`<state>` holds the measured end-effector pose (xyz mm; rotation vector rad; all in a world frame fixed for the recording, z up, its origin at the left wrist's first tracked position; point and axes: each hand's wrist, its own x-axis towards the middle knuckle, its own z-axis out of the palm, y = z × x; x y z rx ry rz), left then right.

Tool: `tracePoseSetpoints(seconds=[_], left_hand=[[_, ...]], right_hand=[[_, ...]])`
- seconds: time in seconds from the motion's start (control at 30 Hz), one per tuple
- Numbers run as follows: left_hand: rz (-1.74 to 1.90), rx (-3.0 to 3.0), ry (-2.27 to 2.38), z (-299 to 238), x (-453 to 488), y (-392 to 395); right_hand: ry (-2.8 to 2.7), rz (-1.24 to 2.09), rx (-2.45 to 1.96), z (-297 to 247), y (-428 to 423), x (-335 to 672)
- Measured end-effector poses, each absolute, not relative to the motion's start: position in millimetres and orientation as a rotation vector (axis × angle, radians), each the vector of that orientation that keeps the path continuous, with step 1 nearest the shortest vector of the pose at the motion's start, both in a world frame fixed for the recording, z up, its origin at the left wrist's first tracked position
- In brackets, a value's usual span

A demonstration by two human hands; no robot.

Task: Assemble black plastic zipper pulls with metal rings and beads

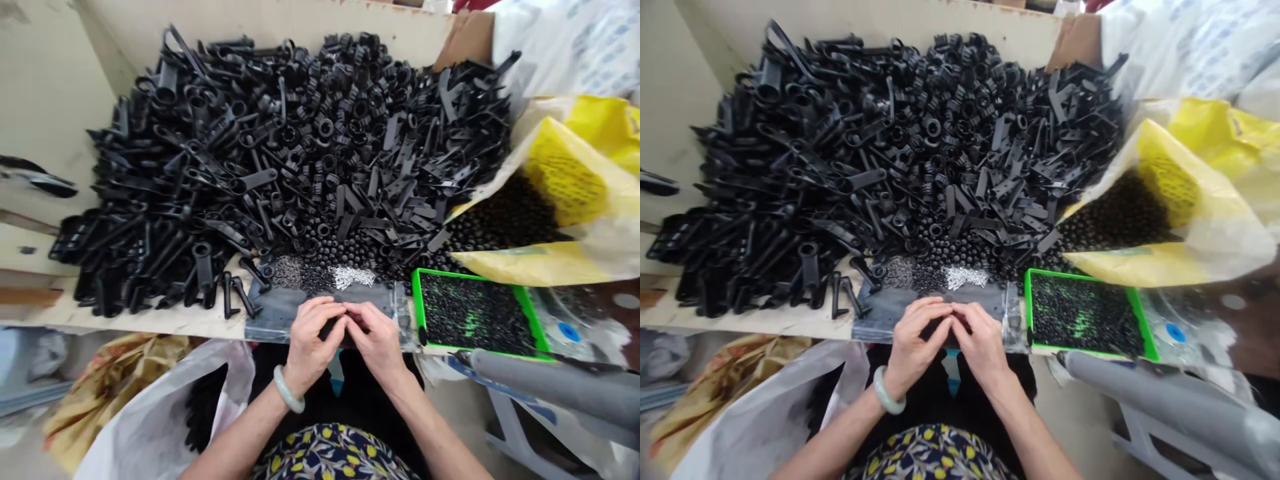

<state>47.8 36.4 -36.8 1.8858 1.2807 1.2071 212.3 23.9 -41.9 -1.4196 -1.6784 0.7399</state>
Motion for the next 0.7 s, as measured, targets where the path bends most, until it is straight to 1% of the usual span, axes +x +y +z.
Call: tracePoseSetpoints(seconds=[0.23, 0.57, 0.7], left_hand=[[1.200, 1.873, 1.311, -41.2, 46.8, 38.3], [1.146, 1.896, 1.358, -38.0, 50.3, 40.1], [1.150, 1.897, 1.350, -39.8, 49.9, 40.3]], right_hand=[[-1.846, 0.821, -1.322, -35.9, 30.7, 224.3], [-1.759, 0.931, -1.418, -36.1, 26.5, 229.0], [-1.807, 0.859, -1.422, -30.1, 25.5, 229.0]])
